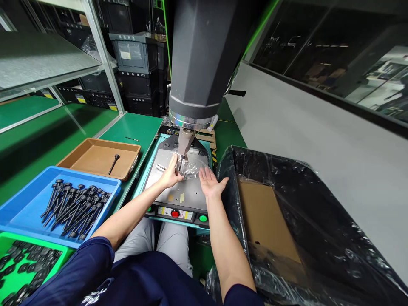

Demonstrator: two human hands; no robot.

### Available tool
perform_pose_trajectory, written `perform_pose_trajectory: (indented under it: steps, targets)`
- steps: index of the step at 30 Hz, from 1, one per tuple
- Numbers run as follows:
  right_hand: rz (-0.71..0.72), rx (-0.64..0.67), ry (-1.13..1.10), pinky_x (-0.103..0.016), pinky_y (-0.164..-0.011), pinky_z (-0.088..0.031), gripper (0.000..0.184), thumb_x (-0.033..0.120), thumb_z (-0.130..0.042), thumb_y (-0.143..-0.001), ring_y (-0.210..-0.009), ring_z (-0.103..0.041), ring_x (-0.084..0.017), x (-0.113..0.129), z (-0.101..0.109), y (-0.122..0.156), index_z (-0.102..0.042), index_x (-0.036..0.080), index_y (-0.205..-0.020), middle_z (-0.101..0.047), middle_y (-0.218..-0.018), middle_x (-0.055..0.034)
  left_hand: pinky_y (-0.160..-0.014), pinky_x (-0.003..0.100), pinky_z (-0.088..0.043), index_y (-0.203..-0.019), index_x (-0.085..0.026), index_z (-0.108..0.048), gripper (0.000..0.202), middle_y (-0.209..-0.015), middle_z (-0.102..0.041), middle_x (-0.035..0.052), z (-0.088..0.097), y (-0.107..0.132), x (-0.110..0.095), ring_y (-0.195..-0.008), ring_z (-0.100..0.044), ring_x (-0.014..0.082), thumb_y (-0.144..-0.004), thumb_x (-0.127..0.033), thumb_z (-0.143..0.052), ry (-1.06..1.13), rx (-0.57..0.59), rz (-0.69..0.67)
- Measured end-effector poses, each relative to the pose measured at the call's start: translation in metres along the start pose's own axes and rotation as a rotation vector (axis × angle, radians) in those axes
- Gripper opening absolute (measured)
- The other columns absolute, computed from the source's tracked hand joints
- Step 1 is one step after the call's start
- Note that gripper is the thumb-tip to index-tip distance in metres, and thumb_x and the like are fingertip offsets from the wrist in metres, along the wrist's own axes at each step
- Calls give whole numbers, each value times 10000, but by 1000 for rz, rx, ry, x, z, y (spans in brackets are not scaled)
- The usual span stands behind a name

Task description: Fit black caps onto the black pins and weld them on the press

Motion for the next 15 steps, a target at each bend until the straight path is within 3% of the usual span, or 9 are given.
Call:
perform_pose_trajectory:
  steps: [3,5,8,11,15]
  targets:
    - [-39,-86,108,-371,-829,-616,224,404,-536,-943,-965,-719,-221,0,-1,-6,-605,192,-922,-719,-1016,-95,-1176,430,-318,-1571,-182,-126,1170,-1653,11,142,-2,4,1,-1506,-134,360,-588,-96,-754,-39,14,-22]
    - [-45,-145,175,-309,-787,-623,51,212,-572,-923,-856,-735,-175,-1,-2,-11,-596,194,-882,-731,-907,-58,-1115,432,-400,-1577,-214,-93,1185,-1650,65,145,-4,5,1,-1445,-310,375,-601,-109,-756,-34,31,-12]
    - [-17,-189,200,-240,-714,-622,144,68,-543,-903,-740,-731,-132,-1,-3,-15,-585,189,-836,-724,-789,-28,-904,416,-546,-1578,-270,-60,1204,-1630,164,160,-4,8,0,-1125,-631,319,-622,-166,-786,-19,64,21]
    - [11,-196,215,-207,-631,-614,166,31,-569,-877,-677,-723,-125,0,-1,-15,-588,187,-826,-718,-733,-18,-750,374,-568,-1570,-319,-113,1143,-1637,123,161,1,13,-3,-847,-685,205,-662,-271,-806,-27,66,14]
    - [27,-166,236,-185,-578,-602,174,2,-627,-829,-651,-718,-129,3,3,-10,-615,176,-829,-727,-735,-29,-807,346,-543,-1535,-326,-286,1013,-1640,-159,119,14,15,-11,-949,-665,231,-675,-386,-817,-34,8,-19]
Point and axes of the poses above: each hand's wrist, its own y-axis away from the middle knuckle, its own z-axis out of the back of the hand, x = y × z, the point moved 3 cm from there along -y, towards the middle knuckle
